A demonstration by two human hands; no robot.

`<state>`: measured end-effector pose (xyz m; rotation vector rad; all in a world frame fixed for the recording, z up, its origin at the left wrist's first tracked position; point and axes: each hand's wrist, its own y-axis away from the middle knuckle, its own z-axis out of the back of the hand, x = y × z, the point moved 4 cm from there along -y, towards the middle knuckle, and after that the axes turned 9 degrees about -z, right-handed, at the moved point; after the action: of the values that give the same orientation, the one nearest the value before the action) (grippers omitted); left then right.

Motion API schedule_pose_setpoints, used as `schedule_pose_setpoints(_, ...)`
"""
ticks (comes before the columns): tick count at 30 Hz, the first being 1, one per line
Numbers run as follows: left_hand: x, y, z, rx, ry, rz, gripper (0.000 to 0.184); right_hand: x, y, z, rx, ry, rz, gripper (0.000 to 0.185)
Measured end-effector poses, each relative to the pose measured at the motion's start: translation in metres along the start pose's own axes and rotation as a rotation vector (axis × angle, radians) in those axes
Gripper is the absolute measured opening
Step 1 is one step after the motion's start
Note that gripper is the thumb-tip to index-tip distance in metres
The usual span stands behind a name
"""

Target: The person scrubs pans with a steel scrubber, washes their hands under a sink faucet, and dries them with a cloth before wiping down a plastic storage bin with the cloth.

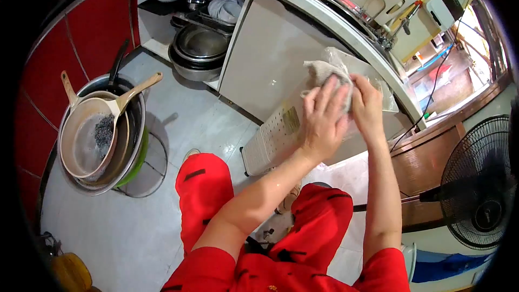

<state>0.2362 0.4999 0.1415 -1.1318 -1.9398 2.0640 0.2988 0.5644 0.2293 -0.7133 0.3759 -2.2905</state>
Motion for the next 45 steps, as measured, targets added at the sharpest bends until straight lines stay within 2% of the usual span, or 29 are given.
schedule_pose_setpoints(1,0.01,0.004,0.0,-0.031,-0.005,0.06,0.05,0.0,0.005,-0.001,-0.137,0.12,-0.025,0.023)
schedule_pose_setpoints(2,0.018,0.008,-0.001,-0.029,-0.006,0.064,0.05,0.002,0.006,-0.005,-0.133,0.118,-0.027,0.023)
schedule_pose_setpoints(4,0.038,0.021,0.002,-0.032,-0.03,0.207,0.047,0.015,0.015,-0.007,-0.335,0.264,0.22,0.022)
schedule_pose_setpoints(5,0.05,0.03,0.002,-0.031,-0.067,0.274,0.044,0.015,0.015,-0.008,-0.359,0.272,0.254,0.023)
schedule_pose_setpoints(9,0.121,0.106,0.002,0.045,-0.148,0.644,0.042,0.017,0.013,-0.008,-0.372,0.281,0.303,0.024)
schedule_pose_setpoints(12,0.161,0.178,0.0,0.021,-0.181,0.709,0.04,0.013,0.014,-0.008,-0.325,0.25,0.258,0.026)
schedule_pose_setpoints(14,0.177,0.21,0.002,0.145,-0.257,0.908,0.04,0.012,0.014,-0.008,-0.328,0.263,0.235,0.026)
schedule_pose_setpoints(15,0.179,0.213,0.005,0.149,-0.258,0.911,0.04,0.012,0.014,-0.008,-0.325,0.262,0.231,0.026)
schedule_pose_setpoints(17,0.186,0.218,0.004,0.165,-0.148,1.059,0.042,0.013,0.014,-0.008,-0.339,0.276,0.253,0.027)
schedule_pose_setpoints(18,0.183,0.21,0.001,0.162,-0.149,1.059,0.042,0.013,0.013,-0.008,-0.339,0.275,0.256,0.027)
schedule_pose_setpoints(20,0.155,0.167,-0.002,0.01,-0.088,0.893,0.042,0.013,0.013,-0.008,-0.343,0.249,0.284,0.027)
schedule_pose_setpoints(23,0.109,0.1,0.008,-0.02,-0.066,0.784,0.04,0.01,0.011,-0.007,-0.28,0.191,0.242,0.03)
schedule_pose_setpoints(24,0.095,0.082,0.011,-0.03,-0.024,0.63,0.039,0.01,0.011,-0.005,-0.276,0.188,0.241,0.03)
schedule_pose_setpoints(25,0.088,0.072,0.012,-0.039,0.018,0.477,0.038,0.014,0.013,-0.001,-0.305,0.204,0.357,0.034)
schedule_pose_setpoints(26,0.094,0.071,0.012,-0.039,0.016,0.481,0.038,0.017,0.015,0.003,-0.334,0.22,0.473,0.037)
schedule_pose_setpoints(27,0.101,0.071,0.012,0.006,0.0,0.451,0.038,0.014,0.019,0.008,-0.365,0.294,0.494,0.045)
schedule_pose_setpoints(28,0.111,0.073,0.011,0.048,-0.017,0.424,0.039,0.006,0.021,0.011,-0.355,0.293,0.494,0.045)
schedule_pose_setpoints(30,0.148,0.107,0.005,0.033,-0.051,0.455,0.038,-0.013,0.026,0.014,-0.45,0.323,0.482,0.052)
schedule_pose_setpoints(32,0.181,0.146,0.002,0.106,-0.112,0.609,0.039,-0.027,0.029,0.009,-0.44,0.265,0.417,0.056)
schedule_pose_setpoints(33,0.19,0.166,0.005,0.108,-0.116,0.615,0.039,-0.031,0.031,0.007,-0.482,0.219,0.402,0.056)
schedule_pose_setpoints(35,0.201,0.216,0.012,0.265,-0.251,0.821,0.038,-0.033,0.035,0.003,-0.515,0.167,0.378,0.056)
schedule_pose_setpoints(36,0.202,0.232,0.013,0.267,-0.259,0.824,0.038,-0.031,0.033,0.002,-0.514,0.165,0.345,0.056)
schedule_pose_setpoints(38,0.21,0.266,0.014,0.24,-0.23,1.101,0.041,-0.03,0.031,0.001,-0.511,0.157,0.316,0.055)
schedule_pose_setpoints(39,0.219,0.275,0.009,0.238,-0.236,1.101,0.041,-0.03,0.03,0.0,-0.517,0.149,0.313,0.053)
schedule_pose_setpoints(42,0.227,0.269,-0.005,0.051,0.06,1.116,0.041,-0.031,0.027,-0.002,-0.541,0.139,0.312,0.05)
schedule_pose_setpoints(45,0.177,0.174,0.005,-0.024,0.259,0.943,0.039,-0.027,0.022,-0.008,-0.571,0.205,0.297,0.048)
